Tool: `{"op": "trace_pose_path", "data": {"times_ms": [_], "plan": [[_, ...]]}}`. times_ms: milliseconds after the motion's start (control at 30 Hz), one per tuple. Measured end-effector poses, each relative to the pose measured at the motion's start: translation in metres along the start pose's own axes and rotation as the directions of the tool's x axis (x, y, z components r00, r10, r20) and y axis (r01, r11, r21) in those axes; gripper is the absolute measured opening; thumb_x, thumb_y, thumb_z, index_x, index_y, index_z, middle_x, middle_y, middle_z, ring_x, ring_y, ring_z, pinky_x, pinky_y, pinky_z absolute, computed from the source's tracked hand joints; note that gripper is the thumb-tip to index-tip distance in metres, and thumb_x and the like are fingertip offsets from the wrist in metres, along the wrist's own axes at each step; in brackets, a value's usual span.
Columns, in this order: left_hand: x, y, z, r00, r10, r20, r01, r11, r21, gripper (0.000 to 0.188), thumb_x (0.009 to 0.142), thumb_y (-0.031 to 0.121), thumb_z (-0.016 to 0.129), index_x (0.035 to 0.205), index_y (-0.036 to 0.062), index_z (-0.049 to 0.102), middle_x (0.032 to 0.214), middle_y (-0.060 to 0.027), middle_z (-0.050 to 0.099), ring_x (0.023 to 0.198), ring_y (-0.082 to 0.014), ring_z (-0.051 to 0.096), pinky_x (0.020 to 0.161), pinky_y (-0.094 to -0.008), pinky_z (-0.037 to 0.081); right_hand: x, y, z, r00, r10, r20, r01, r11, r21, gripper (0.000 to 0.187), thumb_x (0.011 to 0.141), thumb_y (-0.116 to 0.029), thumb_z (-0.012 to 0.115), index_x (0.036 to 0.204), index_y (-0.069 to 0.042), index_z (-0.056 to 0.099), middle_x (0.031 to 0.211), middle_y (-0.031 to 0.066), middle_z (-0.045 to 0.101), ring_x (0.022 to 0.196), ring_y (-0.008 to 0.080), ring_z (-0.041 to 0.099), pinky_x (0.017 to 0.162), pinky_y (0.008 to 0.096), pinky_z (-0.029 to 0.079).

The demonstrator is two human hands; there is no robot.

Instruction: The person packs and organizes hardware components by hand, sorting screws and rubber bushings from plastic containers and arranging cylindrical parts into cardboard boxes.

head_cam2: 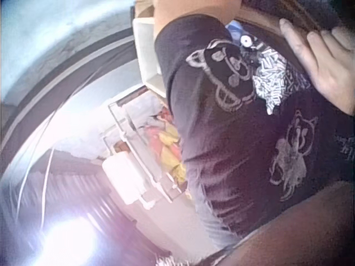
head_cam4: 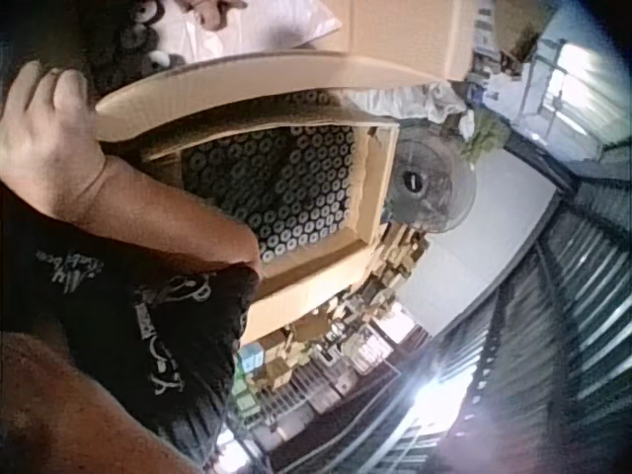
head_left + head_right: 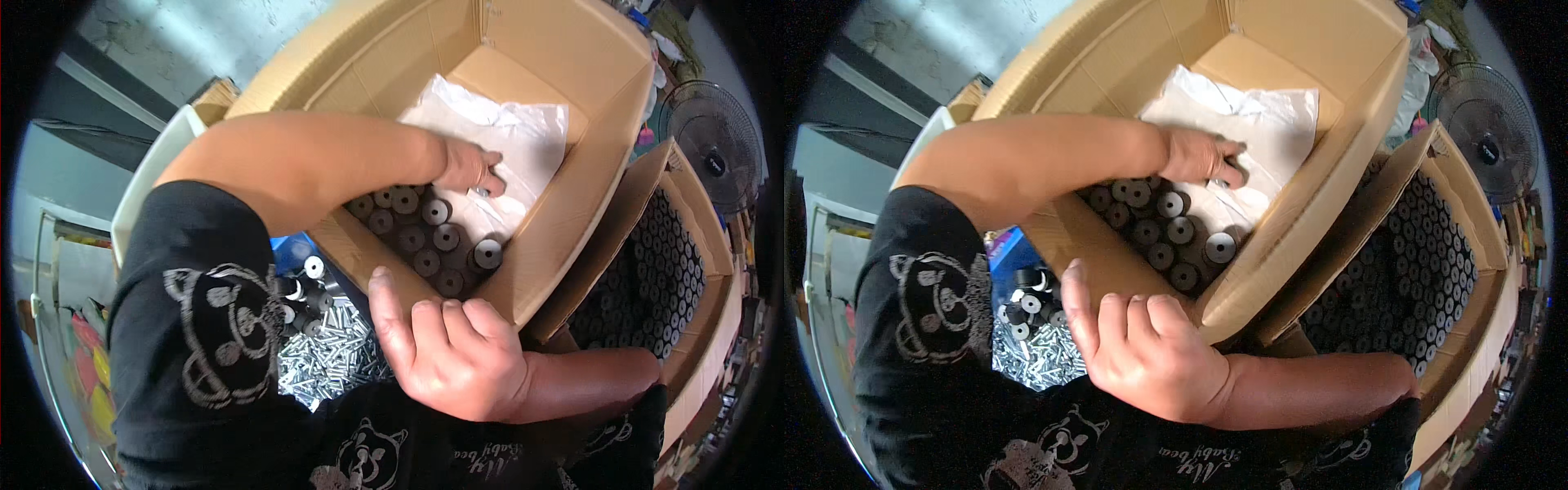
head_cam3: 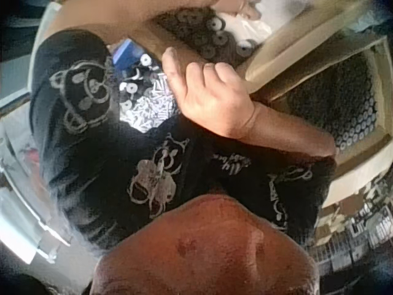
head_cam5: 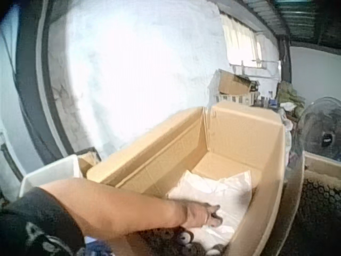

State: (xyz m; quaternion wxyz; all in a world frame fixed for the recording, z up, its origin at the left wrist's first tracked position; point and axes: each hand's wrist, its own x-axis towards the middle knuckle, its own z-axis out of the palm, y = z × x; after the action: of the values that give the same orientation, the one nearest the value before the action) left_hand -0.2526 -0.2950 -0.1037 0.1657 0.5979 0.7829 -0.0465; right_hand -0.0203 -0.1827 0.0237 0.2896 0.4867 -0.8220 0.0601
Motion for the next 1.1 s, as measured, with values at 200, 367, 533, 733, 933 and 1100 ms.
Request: {"op": "trace_pose_path", "data": {"times_ms": [200,367,533,733,933,1100], "plan": [[0.018,0.019,0.005,0.928,-0.081,-0.364,-0.058,0.934,-0.353,0.038,0.077,0.006,0.061,0.115,0.0117,0.056,0.112,-0.0221,0.056,0.097,-0.0378,0.061,0.086,-0.046,0.05,0.002,-0.008,0.008,0.999,-0.021,0.043,0.025,0.995,-0.099,0.035,0.081,-0.015,0.054,0.109,-0.002,0.07,0.058,-0.0034,0.036,0.049,0.0078,0.036,0.048,0.0222,0.025],[0.025,0.069,-0.03,0.981,0.19,-0.024,-0.19,0.949,-0.253,0.04,0.079,0.014,0.064,0.117,0.0064,0.055,0.105,-0.0199,0.064,0.097,-0.0352,0.063,0.086,-0.0449,0.051,0.005,-0.008,0.016,0.999,-0.042,-0.009,0.041,0.994,-0.097,0.034,0.083,-0.016,0.052,0.109,-0.004,0.071,0.056,-0.0026,0.037,0.048,0.0071,0.037,0.048,0.022,0.025],[0.033,0.083,-0.02,0.977,0.167,0.129,-0.137,0.966,-0.219,0.042,0.079,0.016,0.065,0.12,0.0073,0.055,0.109,-0.0186,0.064,0.099,-0.035,0.063,0.086,-0.0439,0.052,0.005,-0.007,0.01,0.998,0.005,0.055,-0.003,0.999,-0.048,0.035,0.084,-0.016,0.052,0.111,-0.003,0.07,0.056,-0.0025,0.038,0.047,0.0069,0.037,0.048,0.0219,0.025],[0.035,0.089,-0.002,0.981,0.076,0.177,-0.036,0.975,-0.221,0.045,0.079,0.018,0.066,0.121,0.0081,0.055,0.109,-0.0177,0.065,0.101,-0.0347,0.063,0.086,-0.0433,0.052,0.002,-0.01,0.013,1.0,0.001,0.012,0.0,0.997,-0.071,0.036,0.082,-0.014,0.052,0.112,-0.003,0.069,0.057,-0.0017,0.04,0.048,0.0068,0.037,0.048,0.0214,0.025],[0.016,0.107,0.002,0.973,-0.046,0.225,0.091,0.977,-0.195,0.047,0.078,0.02,0.067,0.122,0.009,0.056,0.109,-0.0168,0.065,0.102,-0.0345,0.063,0.086,-0.0427,0.052,0.002,-0.004,0.011,0.999,-0.037,0.012,0.037,0.996,-0.083,0.038,0.08,-0.012,0.052,0.112,-0.003,0.069,0.059,-0.001,0.042,0.049,0.0071,0.037,0.049,0.021,0.026],[0.002,0.116,0.002,0.951,-0.146,0.274,0.196,0.966,-0.166,0.048,0.078,0.021,0.068,0.123,0.0095,0.056,0.109,-0.0162,0.065,0.103,-0.0343,0.063,0.086,-0.0423,0.053,0.004,-0.007,0.01,0.999,-0.045,0.025,0.047,0.997,-0.067,0.04,0.078,-0.013,0.052,0.113,-0.003,0.069,0.061,-0.0019,0.039,0.052,0.008,0.038,0.051,0.0214,0.028]]}}
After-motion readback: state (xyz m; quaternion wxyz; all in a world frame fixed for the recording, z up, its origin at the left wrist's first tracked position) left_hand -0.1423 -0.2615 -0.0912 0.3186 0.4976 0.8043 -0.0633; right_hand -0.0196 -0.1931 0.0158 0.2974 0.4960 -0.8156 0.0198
